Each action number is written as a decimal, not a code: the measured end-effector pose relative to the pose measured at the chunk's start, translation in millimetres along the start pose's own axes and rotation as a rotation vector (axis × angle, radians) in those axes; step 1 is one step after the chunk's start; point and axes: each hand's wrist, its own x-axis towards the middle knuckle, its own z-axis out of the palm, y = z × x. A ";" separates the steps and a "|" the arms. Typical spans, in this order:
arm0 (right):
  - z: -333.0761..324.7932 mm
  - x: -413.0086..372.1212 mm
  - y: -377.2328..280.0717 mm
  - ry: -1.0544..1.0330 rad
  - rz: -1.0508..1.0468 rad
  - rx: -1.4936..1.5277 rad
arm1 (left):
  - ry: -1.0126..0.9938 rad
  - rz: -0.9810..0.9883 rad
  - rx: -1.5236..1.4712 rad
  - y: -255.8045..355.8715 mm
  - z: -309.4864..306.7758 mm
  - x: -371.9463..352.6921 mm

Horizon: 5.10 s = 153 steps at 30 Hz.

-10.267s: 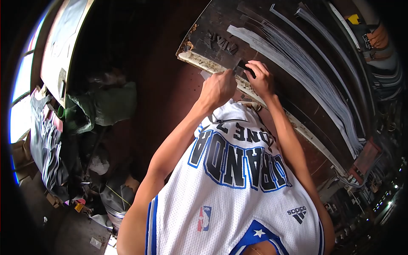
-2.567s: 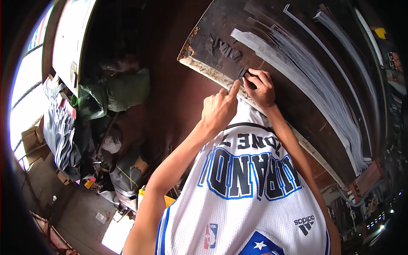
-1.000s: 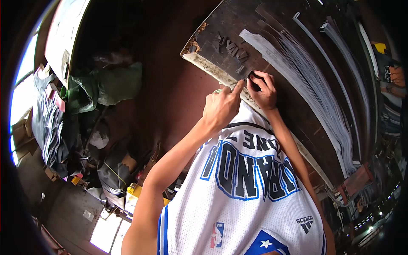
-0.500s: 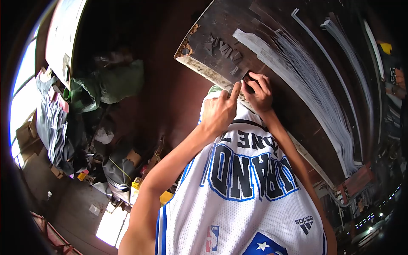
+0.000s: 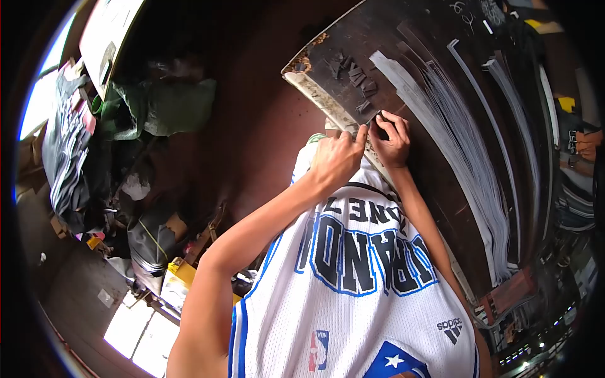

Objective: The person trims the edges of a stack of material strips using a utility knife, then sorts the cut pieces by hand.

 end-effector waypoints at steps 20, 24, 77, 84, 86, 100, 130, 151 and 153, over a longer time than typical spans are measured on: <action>-2.6 4.2 7.7 0.000 -0.024 -0.034 | 0.001 0.035 -0.092 -13.6 -11.3 24.8; -7.0 8.0 5.3 -0.028 0.019 0.010 | -0.003 -0.036 -0.151 -31.9 -37.7 39.1; -39.3 21.6 30.9 -0.307 0.506 -0.088 | -0.389 0.253 0.098 -96.9 -116.0 153.9; -45.3 27.1 23.1 -0.338 0.541 -0.085 | -0.249 0.283 -0.157 -90.2 -110.6 150.9; -42.8 21.1 25.3 -0.313 0.552 -0.054 | -0.045 0.249 -0.277 -88.2 -84.7 150.8; -44.5 9.9 15.8 -0.221 0.547 0.131 | 0.537 0.168 0.188 -55.5 13.4 207.1; -52.2 -2.6 23.5 -0.119 0.541 0.237 | 0.538 0.170 -0.202 -1.1 109.0 75.7; -55.5 -23.6 30.7 -0.302 0.396 -0.006 | -0.102 0.299 -0.636 -24.7 78.0 109.4; -62.0 -25.8 24.8 -0.488 0.452 -0.253 | -0.135 0.307 -0.692 -41.5 83.9 119.4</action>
